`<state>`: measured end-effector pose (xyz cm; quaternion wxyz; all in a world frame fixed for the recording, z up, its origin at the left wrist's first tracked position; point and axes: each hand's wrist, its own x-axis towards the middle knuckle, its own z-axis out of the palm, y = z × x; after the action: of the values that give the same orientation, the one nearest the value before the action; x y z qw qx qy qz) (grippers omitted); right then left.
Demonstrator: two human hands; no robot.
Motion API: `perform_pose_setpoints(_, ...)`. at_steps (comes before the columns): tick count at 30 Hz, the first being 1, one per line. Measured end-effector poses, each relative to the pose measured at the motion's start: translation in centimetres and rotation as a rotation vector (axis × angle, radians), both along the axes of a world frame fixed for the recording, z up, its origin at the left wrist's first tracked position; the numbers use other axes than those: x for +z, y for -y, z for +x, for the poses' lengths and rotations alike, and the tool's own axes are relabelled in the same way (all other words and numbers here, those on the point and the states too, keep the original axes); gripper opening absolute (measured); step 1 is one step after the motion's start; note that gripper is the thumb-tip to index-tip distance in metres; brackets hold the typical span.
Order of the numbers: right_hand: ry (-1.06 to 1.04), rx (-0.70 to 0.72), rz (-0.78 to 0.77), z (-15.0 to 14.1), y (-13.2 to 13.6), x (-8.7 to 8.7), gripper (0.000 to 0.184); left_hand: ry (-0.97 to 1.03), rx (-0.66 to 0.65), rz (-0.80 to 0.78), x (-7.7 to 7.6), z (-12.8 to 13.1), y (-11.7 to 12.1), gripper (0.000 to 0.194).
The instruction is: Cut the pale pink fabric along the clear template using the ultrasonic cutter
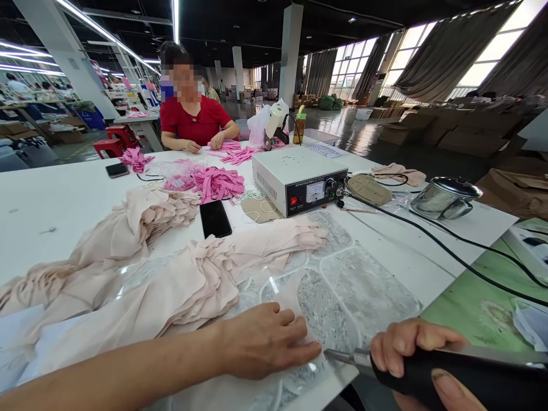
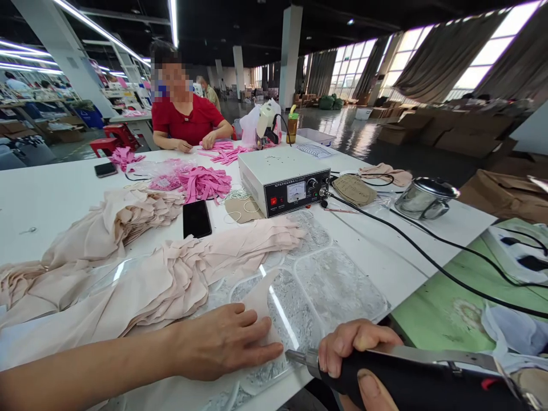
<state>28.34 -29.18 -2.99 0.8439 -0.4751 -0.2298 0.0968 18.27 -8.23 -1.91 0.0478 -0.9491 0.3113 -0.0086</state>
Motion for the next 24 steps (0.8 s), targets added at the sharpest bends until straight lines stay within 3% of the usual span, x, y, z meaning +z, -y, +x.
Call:
perform_pose_setpoints(7,0.083,0.103,-0.079,1.0,0.3,0.5,0.012,-0.018,0.044,0.03,0.1,-0.2,0.4,0.04)
perform_pose_setpoints(14,0.016,-0.022,0.011,0.3,-0.8,0.7,0.015,-0.001,0.044,0.015,0.2,-0.4,0.6,0.041)
perform_pose_setpoints(24,0.134,0.049,-0.037,0.8,-2.2,1.3,0.015,0.028,0.042,-0.012,-0.1,-0.4,0.5,0.034)
